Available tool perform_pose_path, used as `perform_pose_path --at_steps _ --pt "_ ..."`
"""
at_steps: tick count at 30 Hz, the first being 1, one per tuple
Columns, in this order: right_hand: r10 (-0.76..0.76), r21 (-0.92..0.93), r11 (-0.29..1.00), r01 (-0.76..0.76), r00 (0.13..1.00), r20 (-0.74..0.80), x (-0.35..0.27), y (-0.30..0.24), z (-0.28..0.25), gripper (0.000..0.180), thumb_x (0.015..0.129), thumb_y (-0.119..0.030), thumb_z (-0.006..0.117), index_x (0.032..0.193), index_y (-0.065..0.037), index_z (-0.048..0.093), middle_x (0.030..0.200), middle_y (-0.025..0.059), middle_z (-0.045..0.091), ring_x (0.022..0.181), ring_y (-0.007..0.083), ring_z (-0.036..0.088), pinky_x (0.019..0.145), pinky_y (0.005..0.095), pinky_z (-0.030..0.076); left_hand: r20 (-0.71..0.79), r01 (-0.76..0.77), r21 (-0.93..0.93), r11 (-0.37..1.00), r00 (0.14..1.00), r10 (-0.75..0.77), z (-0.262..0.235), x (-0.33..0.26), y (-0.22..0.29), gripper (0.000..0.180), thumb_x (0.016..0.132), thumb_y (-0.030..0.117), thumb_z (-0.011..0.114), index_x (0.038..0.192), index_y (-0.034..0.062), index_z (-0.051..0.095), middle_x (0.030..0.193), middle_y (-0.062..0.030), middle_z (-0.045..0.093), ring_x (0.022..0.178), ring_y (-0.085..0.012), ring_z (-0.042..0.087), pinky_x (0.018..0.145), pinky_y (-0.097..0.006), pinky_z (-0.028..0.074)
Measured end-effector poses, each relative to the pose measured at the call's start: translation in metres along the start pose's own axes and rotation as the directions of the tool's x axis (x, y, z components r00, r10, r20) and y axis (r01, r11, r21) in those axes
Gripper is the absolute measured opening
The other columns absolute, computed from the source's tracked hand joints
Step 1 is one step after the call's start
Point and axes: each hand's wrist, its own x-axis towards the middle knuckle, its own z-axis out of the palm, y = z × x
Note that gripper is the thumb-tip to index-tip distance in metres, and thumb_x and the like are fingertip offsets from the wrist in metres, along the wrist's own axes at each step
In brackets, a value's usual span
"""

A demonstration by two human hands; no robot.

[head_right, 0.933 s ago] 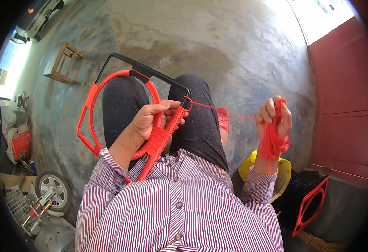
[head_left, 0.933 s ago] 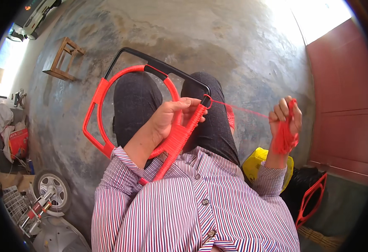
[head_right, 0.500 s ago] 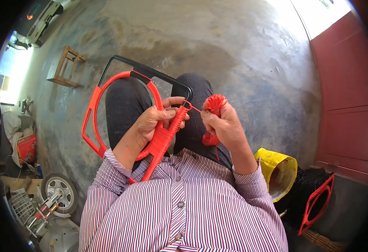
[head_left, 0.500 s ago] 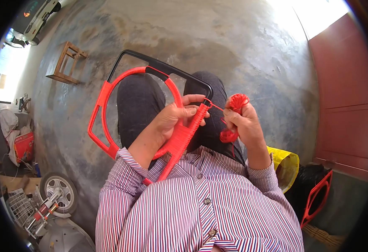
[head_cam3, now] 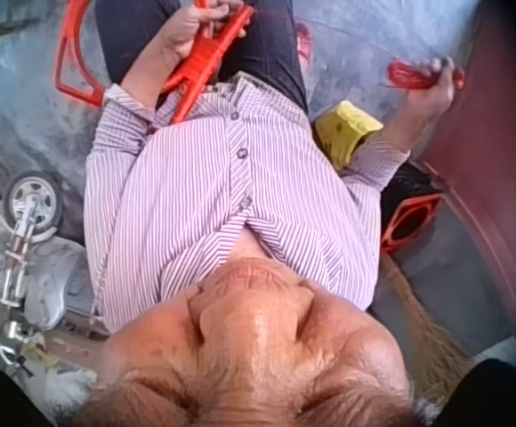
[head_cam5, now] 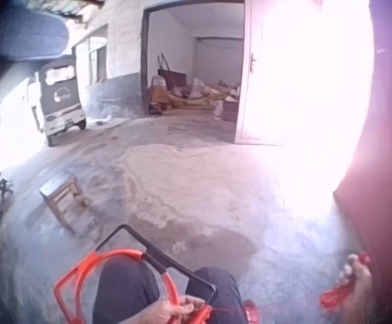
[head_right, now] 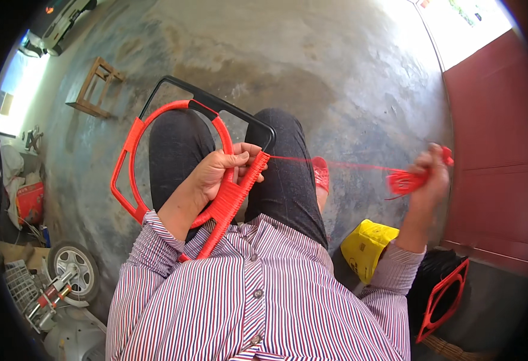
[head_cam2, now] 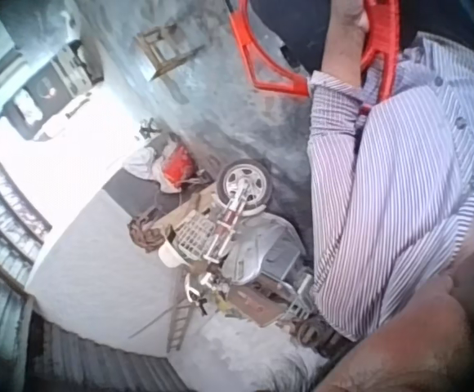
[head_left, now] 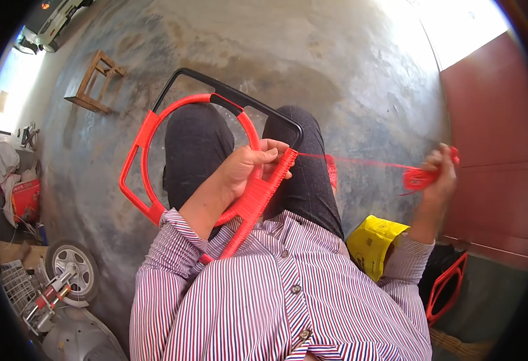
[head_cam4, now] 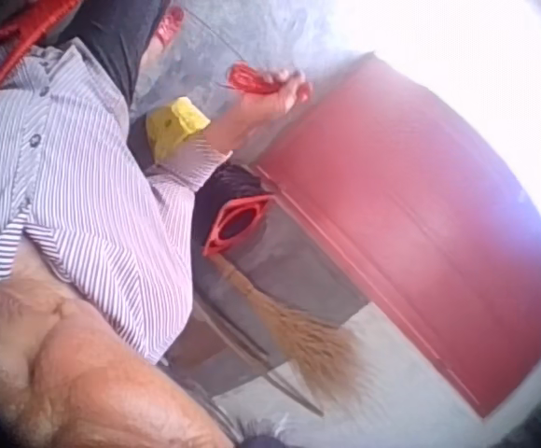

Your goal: Wrapping a red cord around a circular red plastic frame while seated.

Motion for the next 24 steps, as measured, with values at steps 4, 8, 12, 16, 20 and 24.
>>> perform_pose_path --at_steps 4,8,12,16,20,24 --pt "-0.204 0.228 0.953 0.201 0.979 -0.011 0.019 -0.05 -0.124 0.025 0.1 -0.03 0.053 0.099 -0.006 0.058 0.077 0.0012 0.053 0.063 0.0122 0.05 0.059 0.0304 0.046 -0.049 0.002 0.005 1.0 0.999 -0.002 -0.003 0.003 -0.004 0.026 0.098 0.01 0.055 0.119 -0.0033 0.058 0.112 -0.0174 0.066 0.1 -0.0243 0.068 0.089 -0.039 0.058" --pt "-0.089 0.003 0.996 0.09 0.987 -0.133 -0.028 0.018 0.009 0.03 0.093 -0.021 0.051 0.115 -0.004 0.06 0.09 0.0072 0.059 0.073 0.0205 0.056 0.07 0.0397 0.051 -0.061 0.005 -0.023 1.0 0.998 -0.007 -0.003 0.0 -0.003 0.026 0.098 0.011 0.056 0.118 -0.0036 0.059 0.109 -0.0157 0.067 0.099 -0.0232 0.068 0.089 -0.037 0.058" --pt "0.386 -0.634 0.772 -0.055 0.832 0.398 -0.07 0.094 0.07 0.032 0.082 -0.006 0.057 0.113 -0.001 0.063 0.098 0.0104 0.067 0.086 0.0224 0.064 0.077 0.036 0.052 0.01 0.006 -0.053 0.999 1.0 -0.006 0.0 -0.003 -0.004 0.027 0.097 0.014 0.057 0.118 -0.0041 0.059 0.106 -0.0152 0.068 0.096 -0.0231 0.069 0.088 -0.036 0.058" --pt "0.478 -0.787 0.448 0.424 0.63 0.612 -0.08 0.139 0.127 0.054 0.078 -0.002 0.063 0.131 -0.003 0.055 0.086 0.0137 0.063 0.08 0.0216 0.063 0.076 0.0347 0.05 0.025 0.001 -0.041 0.999 1.0 0.0 0.013 -0.011 0.002 0.029 0.097 0.016 0.058 0.117 -0.0048 0.059 0.106 -0.0155 0.068 0.093 -0.0238 0.07 0.087 -0.036 0.058" --pt "0.406 -0.851 0.449 0.273 0.786 0.466 -0.057 0.148 0.155 0.065 0.077 -0.003 0.062 0.14 -0.002 0.046 0.083 0.0135 0.06 0.081 0.0205 0.061 0.08 0.0304 0.05 0.027 0.007 -0.054 0.999 1.0 -0.005 0.01 -0.01 0.0 0.028 0.098 0.016 0.058 0.116 -0.005 0.059 0.106 -0.0154 0.068 0.092 -0.0239 0.07 0.087 -0.037 0.058" --pt "0.324 -0.516 0.856 -0.023 0.801 0.503 -0.047 0.163 0.172 0.059 0.076 -0.002 0.062 0.134 0.0 0.051 0.091 0.0067 0.06 0.086 0.0157 0.06 0.085 0.028 0.048 0.03 0.011 -0.113 0.994 1.0 -0.008 0.011 -0.008 -0.002 0.024 0.097 0.014 0.059 0.113 -0.0043 0.059 0.106 -0.0147 0.069 0.093 -0.023 0.07 0.088 -0.038 0.058"
